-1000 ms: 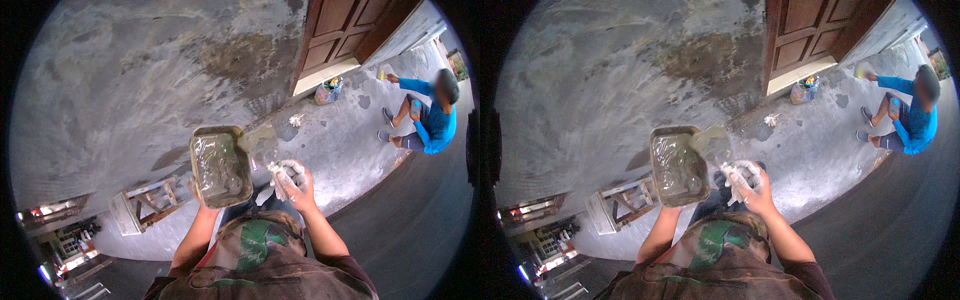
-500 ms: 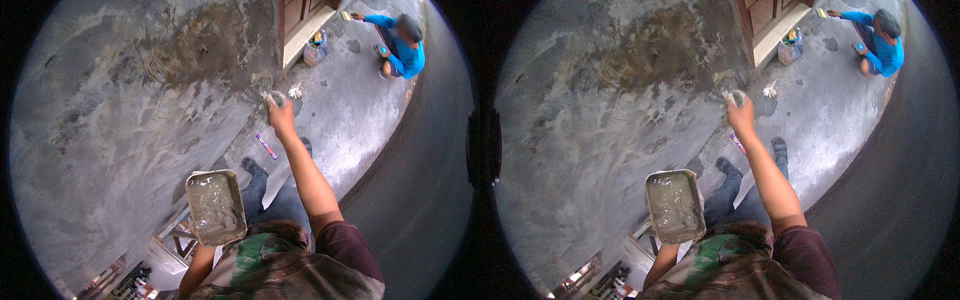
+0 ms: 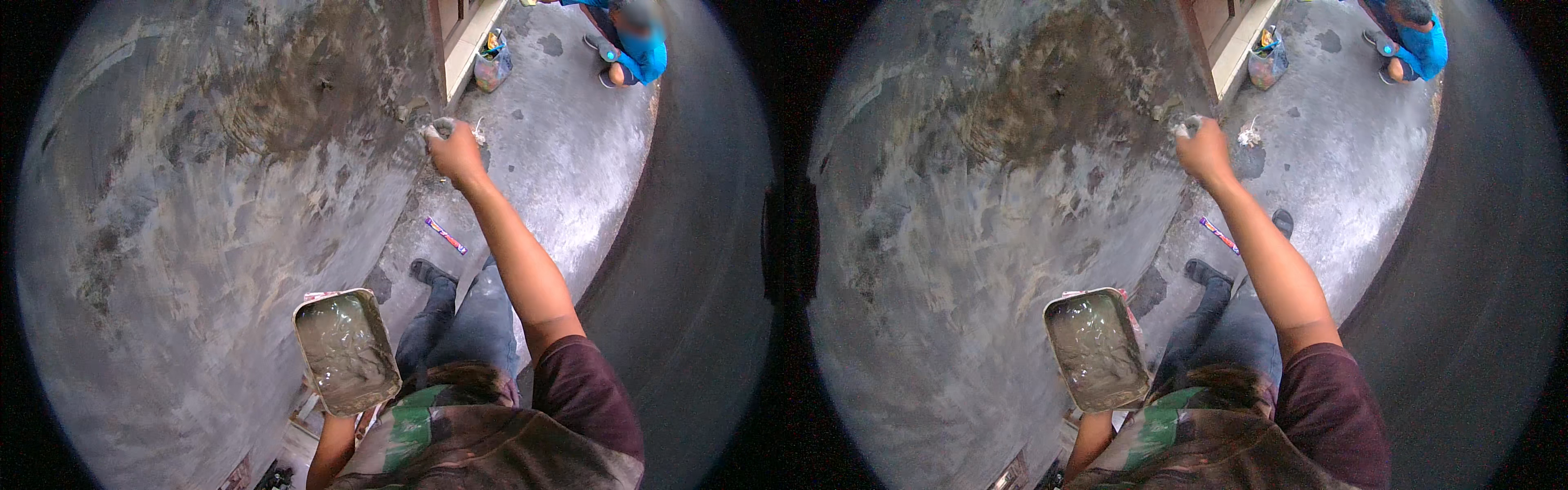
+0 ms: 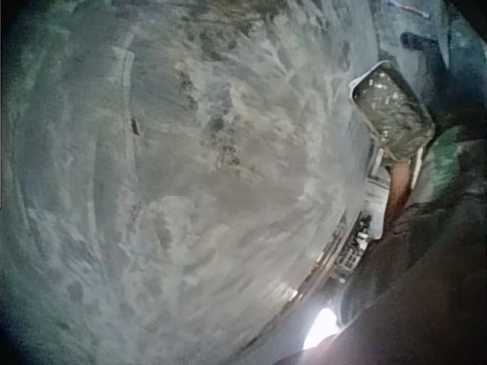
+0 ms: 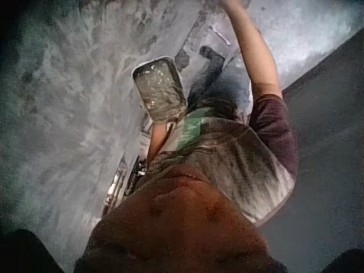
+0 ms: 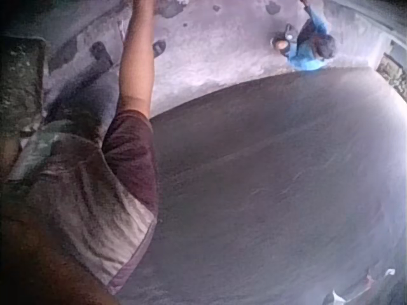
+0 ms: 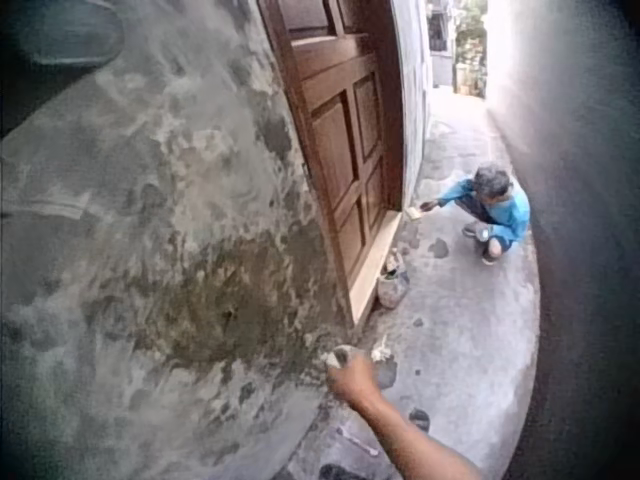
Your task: The person kneels on the floor and uses a trowel to scoop plaster from a container. They apply the plaster to a concrete wall, smoothing it out with the trowel. The person moves along the wall, continuing to apply and smooth the plaster in sections.
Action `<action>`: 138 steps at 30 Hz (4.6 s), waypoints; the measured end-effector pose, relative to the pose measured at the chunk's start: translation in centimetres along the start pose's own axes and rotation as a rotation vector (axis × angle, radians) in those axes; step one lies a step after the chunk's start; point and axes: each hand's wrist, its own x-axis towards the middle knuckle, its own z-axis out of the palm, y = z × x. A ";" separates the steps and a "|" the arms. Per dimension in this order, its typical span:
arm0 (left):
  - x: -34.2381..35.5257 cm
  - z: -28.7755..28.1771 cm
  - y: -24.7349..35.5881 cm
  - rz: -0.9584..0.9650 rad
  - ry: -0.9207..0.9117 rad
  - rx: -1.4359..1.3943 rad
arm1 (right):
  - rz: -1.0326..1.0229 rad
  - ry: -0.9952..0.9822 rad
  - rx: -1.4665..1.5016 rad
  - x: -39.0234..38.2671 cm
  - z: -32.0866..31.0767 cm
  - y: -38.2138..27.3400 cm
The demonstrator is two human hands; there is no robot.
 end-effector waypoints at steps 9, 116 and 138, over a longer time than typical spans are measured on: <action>0.9 -0.2 0.5 -0.077 -0.024 0.034 | -0.066 0.038 -0.247 -4.2 4.7 -8.9; -13.2 -26.2 -0.8 -0.746 0.060 2.287 | -0.030 -0.341 -0.063 -1.8 -3.6 -5.3; -9.7 -19.3 -2.4 -0.541 0.379 1.808 | -0.226 -0.309 0.052 -6.0 -7.9 -7.5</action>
